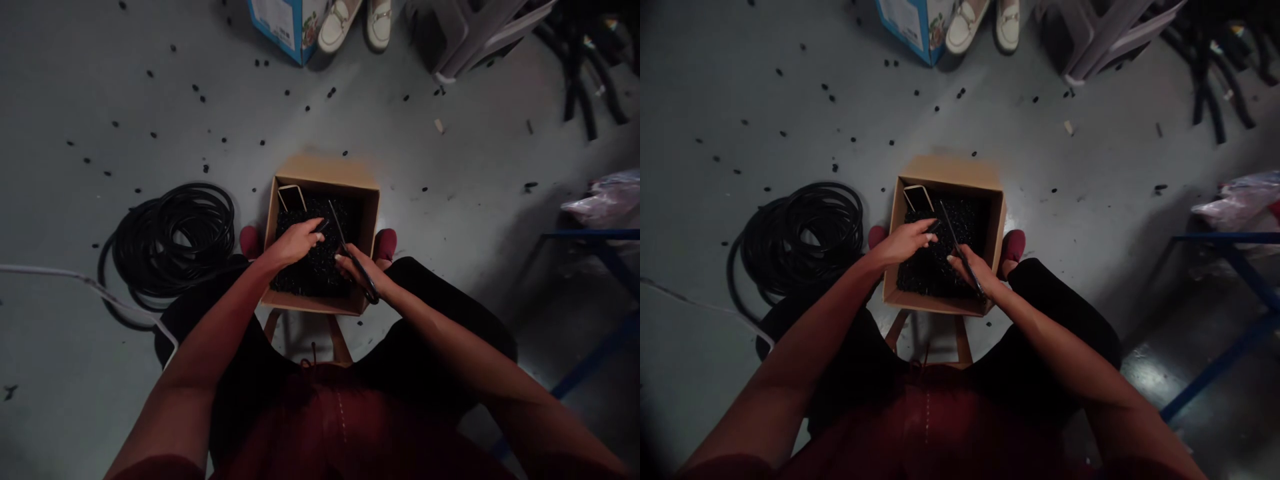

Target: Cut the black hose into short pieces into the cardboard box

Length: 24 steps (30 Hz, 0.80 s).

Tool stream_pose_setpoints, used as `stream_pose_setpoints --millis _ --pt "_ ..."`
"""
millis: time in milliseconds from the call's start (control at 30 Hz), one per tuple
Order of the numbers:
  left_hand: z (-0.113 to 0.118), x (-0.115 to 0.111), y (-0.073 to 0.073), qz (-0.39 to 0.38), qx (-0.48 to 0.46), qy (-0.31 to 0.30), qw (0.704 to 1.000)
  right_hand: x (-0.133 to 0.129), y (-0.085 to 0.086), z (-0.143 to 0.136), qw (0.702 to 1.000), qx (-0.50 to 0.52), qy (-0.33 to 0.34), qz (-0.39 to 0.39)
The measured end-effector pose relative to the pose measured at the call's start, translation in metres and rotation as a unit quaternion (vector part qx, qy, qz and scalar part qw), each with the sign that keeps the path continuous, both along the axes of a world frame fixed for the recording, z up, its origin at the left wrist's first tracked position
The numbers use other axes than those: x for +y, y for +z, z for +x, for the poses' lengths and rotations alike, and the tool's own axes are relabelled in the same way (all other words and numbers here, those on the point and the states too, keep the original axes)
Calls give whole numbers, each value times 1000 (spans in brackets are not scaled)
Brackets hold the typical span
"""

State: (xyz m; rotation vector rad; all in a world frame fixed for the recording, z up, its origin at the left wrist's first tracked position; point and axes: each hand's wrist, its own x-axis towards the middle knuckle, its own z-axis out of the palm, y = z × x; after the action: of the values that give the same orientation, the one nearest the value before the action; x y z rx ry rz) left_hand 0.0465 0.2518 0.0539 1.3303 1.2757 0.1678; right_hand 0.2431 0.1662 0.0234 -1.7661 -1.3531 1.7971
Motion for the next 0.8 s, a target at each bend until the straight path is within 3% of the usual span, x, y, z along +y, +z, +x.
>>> stream_pose_setpoints --millis 133,367,800 --pt "-1 9 12 -29 -52 46 997 14 11 2 999 -31 11 39" --pt "1 11 18 16 -18 51 998 25 30 4 991 -74 79 75" --pt "2 11 30 61 73 -82 992 31 35 6 982 -83 132 105"
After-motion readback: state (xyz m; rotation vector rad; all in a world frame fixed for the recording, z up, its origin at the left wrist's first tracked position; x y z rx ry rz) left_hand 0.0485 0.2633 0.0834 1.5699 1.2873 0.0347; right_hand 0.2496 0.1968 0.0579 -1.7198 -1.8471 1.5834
